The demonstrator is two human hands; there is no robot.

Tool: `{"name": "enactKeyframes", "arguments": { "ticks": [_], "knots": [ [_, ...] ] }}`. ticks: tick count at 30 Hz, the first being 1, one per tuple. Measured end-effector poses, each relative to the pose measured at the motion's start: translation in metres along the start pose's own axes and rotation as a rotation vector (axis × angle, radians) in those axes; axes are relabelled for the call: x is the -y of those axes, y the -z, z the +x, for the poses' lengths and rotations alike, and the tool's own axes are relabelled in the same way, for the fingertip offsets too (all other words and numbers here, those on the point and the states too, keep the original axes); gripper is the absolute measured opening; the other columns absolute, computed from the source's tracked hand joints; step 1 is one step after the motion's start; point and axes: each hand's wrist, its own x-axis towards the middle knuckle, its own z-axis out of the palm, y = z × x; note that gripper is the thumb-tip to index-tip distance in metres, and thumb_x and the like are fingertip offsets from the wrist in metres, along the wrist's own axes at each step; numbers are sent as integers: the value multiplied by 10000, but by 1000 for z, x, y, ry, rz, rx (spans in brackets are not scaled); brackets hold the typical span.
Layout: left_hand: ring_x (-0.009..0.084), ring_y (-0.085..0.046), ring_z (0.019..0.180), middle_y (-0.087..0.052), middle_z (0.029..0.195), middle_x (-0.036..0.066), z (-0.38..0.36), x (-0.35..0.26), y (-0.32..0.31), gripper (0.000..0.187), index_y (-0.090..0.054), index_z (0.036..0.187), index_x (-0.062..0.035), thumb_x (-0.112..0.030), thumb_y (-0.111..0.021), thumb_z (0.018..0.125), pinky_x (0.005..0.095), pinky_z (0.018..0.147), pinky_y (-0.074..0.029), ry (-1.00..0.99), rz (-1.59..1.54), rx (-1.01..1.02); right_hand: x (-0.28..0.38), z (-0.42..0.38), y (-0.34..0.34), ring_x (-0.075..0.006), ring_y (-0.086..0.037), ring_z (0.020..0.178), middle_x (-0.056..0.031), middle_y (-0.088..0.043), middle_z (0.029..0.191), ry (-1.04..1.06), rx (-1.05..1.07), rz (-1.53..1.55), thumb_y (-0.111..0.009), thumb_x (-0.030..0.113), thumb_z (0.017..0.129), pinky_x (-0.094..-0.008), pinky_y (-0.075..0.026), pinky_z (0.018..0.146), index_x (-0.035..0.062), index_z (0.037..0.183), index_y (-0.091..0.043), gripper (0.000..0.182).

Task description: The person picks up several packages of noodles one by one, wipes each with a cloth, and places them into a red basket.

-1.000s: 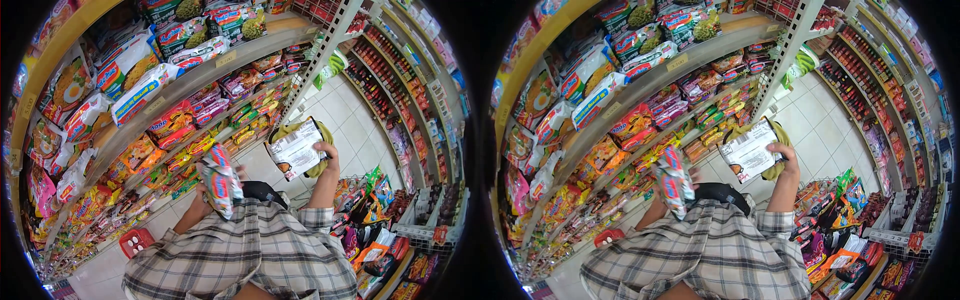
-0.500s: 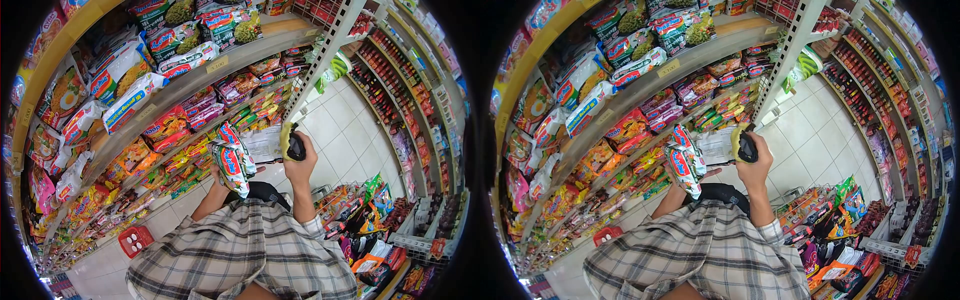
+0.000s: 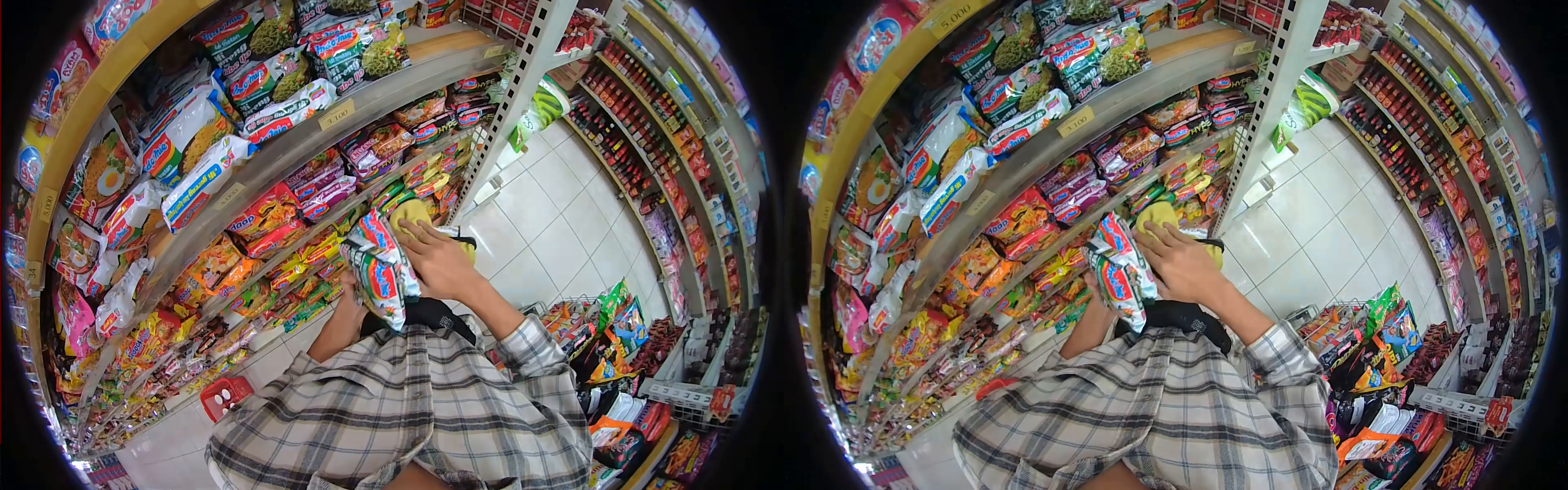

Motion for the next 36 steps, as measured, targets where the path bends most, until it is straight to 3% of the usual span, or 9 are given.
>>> {"name": "enactKeyframes", "arguments": {
  "ticks": [5,8,16,20,22,26,30,32,36],
  "knots": [
    [308,-574,1136,-542,1286,174,-18,0,-7,888,-400,1375,-50,-376,-683,599,459,985,-470,73,25,-52,-4,-2,-2,-367,-584,1025,-159,-549,1220,-488,-46,336,-677,347,745,-447,-493,846,121,1308,-503,631],
    [307,-578,1131,-548,1280,173,-30,-3,-4,868,-403,1372,-50,-367,-678,612,459,982,-473,133,56,-80,-12,-16,-31,-357,-607,967,-151,-579,1133,-440,-121,417,-698,322,733,-422,-512,787,116,1314,-493,650],
    [304,-587,1119,-562,1263,171,-71,-6,9,817,-413,1365,-50,-345,-664,646,457,974,-479,227,105,-190,-12,-56,-71,-277,-644,932,-208,-636,1065,-926,-313,742,-608,206,877,-344,-484,820,38,1173,-596,340],
    [302,-591,1114,-570,1254,170,-50,5,14,791,-417,1361,-50,-334,-657,663,457,970,-482,129,95,-233,-54,-90,-114,-199,-626,874,-112,-654,1025,-1292,-762,1586,-559,170,924,-301,-493,768,-50,1163,-570,325],
    [301,-593,1111,-573,1250,169,-37,11,19,778,-420,1360,-50,-328,-653,671,456,968,-484,101,71,-276,-49,-87,-96,-178,-615,872,-109,-648,1013,-1315,-969,1565,-537,175,933,-296,-487,768,-53,1163,-566,325],
    [266,-667,920,-661,1032,129,-26,9,31,493,-520,1210,-28,-156,-636,748,410,830,-558,230,91,-517,-24,-66,-19,-194,-607,942,-132,-636,1037,-1015,-1257,1021,-547,141,915,-319,-482,835,-54,1166,-561,318],
    [245,-660,946,-653,1047,121,-6,19,-14,392,-526,1193,-21,-76,-598,811,397,850,-549,176,182,-474,4,-22,39,-331,-578,1088,-193,-604,1141,-388,-748,479,-640,82,820,-376,-443,951,-22,1122,-610,322],
    [245,-602,1062,-599,1182,119,-3,25,-47,406,-496,1274,-77,-230,-543,901,415,933,-491,110,127,-480,18,3,31,-391,-536,1138,-158,-598,1194,-317,-430,283,-660,146,775,-467,-428,974,42,1089,-652,331],
    [258,-494,1249,-468,1390,126,4,23,-50,588,-414,1400,-143,-533,-387,962,443,1065,-380,82,-191,-331,27,12,12,-356,-525,1185,-100,-616,1195,-202,-397,179,-668,197,712,-488,-419,993,73,1036,-679,346]
  ]
}}
